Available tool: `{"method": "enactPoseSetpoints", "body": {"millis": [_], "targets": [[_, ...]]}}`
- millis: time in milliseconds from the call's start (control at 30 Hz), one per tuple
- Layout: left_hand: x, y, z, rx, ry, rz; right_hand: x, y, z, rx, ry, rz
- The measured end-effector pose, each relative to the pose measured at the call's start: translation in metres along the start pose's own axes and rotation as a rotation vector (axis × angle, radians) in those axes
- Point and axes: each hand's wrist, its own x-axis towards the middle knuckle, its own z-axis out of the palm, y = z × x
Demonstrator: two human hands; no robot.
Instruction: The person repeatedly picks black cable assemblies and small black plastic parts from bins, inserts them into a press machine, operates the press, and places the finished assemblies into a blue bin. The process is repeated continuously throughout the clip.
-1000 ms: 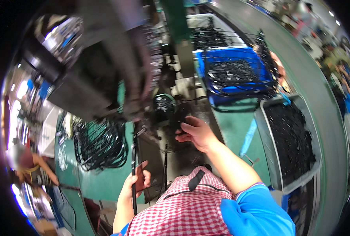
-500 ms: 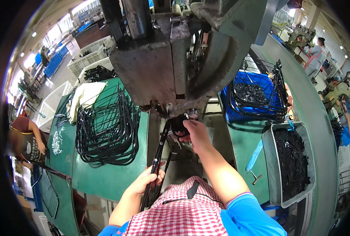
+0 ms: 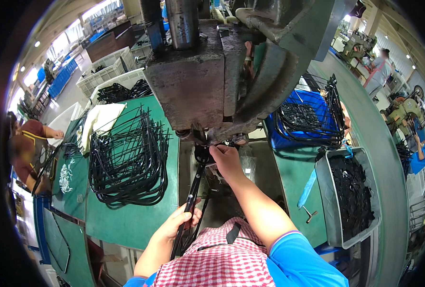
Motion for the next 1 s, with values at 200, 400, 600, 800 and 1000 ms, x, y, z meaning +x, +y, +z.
{"method": "enactPoseSetpoints", "body": {"millis": [200,400,600,800,1000], "targets": [[0.012,0.005,0.009,-0.016,0.008,-0.009,-0.011,0.0,-0.001,-0.246,0.001,-0.105],[0.013,0.014,0.023,0.12,0.086,-0.043,-0.002,0.005,-0.008,-0.243,-0.096,-0.032],[0.006,0.02,0.022,0.035,0.056,-0.042,0.001,-0.001,-0.007,-0.155,-0.119,0.035],[0.007,0.019,0.026,0.037,0.06,-0.051,-0.002,-0.005,-0.009,-0.16,-0.135,0.101],[-0.001,0.042,0.033,0.094,0.058,-0.047,-0.028,-0.009,-0.022,0.097,-0.074,0.078]]}}
